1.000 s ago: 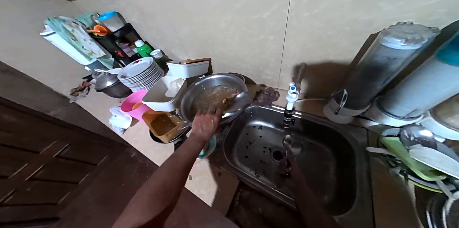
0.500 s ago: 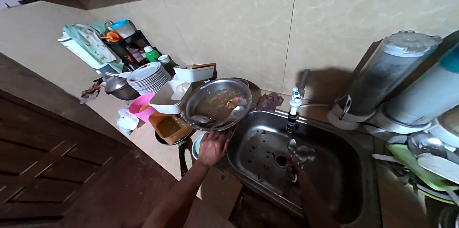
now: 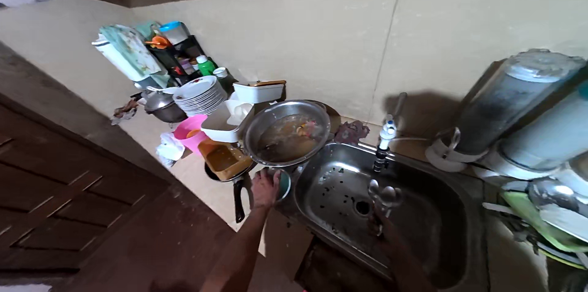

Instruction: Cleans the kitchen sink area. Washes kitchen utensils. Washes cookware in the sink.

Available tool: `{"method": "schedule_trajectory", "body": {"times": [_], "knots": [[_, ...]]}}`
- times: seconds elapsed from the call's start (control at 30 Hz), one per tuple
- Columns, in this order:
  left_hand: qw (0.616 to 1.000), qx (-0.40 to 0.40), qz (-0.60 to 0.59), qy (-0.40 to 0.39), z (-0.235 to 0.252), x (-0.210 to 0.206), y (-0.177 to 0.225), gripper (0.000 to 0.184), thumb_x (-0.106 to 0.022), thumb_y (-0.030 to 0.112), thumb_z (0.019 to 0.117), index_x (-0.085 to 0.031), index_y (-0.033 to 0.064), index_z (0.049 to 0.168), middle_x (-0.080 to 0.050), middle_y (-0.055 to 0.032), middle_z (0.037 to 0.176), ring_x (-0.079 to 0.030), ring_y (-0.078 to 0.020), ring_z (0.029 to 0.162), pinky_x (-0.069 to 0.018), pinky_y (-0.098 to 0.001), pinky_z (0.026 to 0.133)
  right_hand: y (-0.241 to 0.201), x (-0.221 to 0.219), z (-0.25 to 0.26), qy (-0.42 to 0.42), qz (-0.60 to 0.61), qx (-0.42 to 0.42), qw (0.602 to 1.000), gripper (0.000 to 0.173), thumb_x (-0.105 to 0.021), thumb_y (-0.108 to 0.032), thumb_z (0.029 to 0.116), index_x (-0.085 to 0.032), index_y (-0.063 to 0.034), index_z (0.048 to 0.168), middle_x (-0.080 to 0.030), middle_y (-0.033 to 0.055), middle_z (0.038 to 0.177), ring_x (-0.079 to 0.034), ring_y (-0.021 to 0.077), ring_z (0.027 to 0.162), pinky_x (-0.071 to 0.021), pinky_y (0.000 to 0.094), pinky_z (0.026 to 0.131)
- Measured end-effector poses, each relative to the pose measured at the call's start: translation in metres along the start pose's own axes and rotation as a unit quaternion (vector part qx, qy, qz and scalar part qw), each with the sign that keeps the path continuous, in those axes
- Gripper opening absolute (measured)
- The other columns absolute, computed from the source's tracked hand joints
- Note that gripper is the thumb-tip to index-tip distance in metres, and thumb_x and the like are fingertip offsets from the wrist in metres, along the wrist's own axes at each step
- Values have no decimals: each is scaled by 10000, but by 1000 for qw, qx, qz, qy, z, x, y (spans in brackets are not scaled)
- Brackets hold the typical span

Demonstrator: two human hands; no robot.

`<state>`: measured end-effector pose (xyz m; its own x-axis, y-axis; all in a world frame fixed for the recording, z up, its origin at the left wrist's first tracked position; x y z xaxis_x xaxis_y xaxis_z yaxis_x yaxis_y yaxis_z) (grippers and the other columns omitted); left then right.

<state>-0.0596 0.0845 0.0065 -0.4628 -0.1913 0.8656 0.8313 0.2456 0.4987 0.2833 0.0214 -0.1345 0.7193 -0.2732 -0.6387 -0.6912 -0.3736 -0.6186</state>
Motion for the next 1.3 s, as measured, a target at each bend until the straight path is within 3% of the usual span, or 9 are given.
{"method": "schedule_trajectory", "body": {"times": [0.1,0.23,0.47,0.7,0.83,0.93,1.03,1.2,1.3], "knots": [[981,-93,169,-31,-14,-35,1,675,-373,464,1085,-374,-15,1560,-307,-313,1618,-280,-503,1506,-221,-603,1224,-3,0,-1,13,-54,10,998,260,-298,-208,1128,-524,-84,1151,-555,-45,694,-428,10,456,-403,163,441],[964,-176,187,67,-26,-40,8,400,-438,234,1072,-702,-53,1159,-659,-298,1226,-608,-496,1194,-480,-600,988,-6,-2,1,15,-126,44,991,331,-374,-229,1120,-477,-66,1390,-563,-13,767,-445,36,485,-413,189,449],[964,-245,-68,84,-55,-31,62,449,-350,156,1062,-667,-160,1026,-689,-316,967,-699,-447,954,-544,-569,883,-10,0,-4,25,-143,52,988,287,-457,-209,1099,-563,-17,1284,-549,-15,733,-471,34,521,-425,178,482],[925,-276,-261,-16,-83,-158,173,277,-501,5,988,-671,-126,1163,-587,-347,1292,-568,-470,1222,-444,-540,1075,-9,-11,-13,-4,-184,51,982,281,-445,-154,1094,-540,3,1307,-546,-24,768,-491,34,579,-445,197,537],[944,-122,-307,-8,-83,-196,161,639,-694,157,945,-435,-147,1444,-384,-376,1521,-416,-492,1407,-377,-543,1162,-2,-5,-10,-4,-204,51,978,200,-456,-160,1083,-573,-11,1145,-498,-41,688,-454,31,533,-425,199,507],[916,56,-384,-104,-96,-201,167,613,-697,241,987,-429,-96,1423,-605,-310,1243,-632,-360,1101,-529,-505,954,-5,2,-14,7,-201,45,979,304,-451,-183,1093,-548,23,1295,-512,-3,761,-468,61,587,-444,238,554],[916,19,-338,-214,-102,-197,176,576,-693,209,985,-456,-87,1420,-602,-297,1280,-619,-357,1163,-507,-510,1012,-16,9,-19,11,-159,47,986,197,-430,-167,1095,-523,-8,1167,-483,-32,699,-461,46,539,-436,215,515],[898,-49,-406,-159,-68,-190,168,322,-642,45,985,-562,-111,1254,-686,-145,1038,-677,-116,876,-587,-304,812,-14,5,-18,-50,-164,34,985,352,-430,-212,1098,-503,-21,1384,-441,-64,703,-421,34,535,-399,207,502],[939,44,-318,-126,-78,-195,161,471,-561,217,1067,-491,-97,1412,-607,-295,1293,-622,-351,1157,-506,-496,1010,-12,7,-13,-36,-276,14,960,386,-441,-270,1100,-528,-39,1397,-496,1,763,-449,79,589,-428,257,563]]}}
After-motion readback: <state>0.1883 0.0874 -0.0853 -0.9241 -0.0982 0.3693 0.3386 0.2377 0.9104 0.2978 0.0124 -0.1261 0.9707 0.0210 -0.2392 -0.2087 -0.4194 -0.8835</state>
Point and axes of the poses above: each hand's wrist, its own z-axis towards the middle knuckle, its own x-axis out of the back of the hand, y = z × x, the point moved 5 cm from there along z, towards the middle knuckle
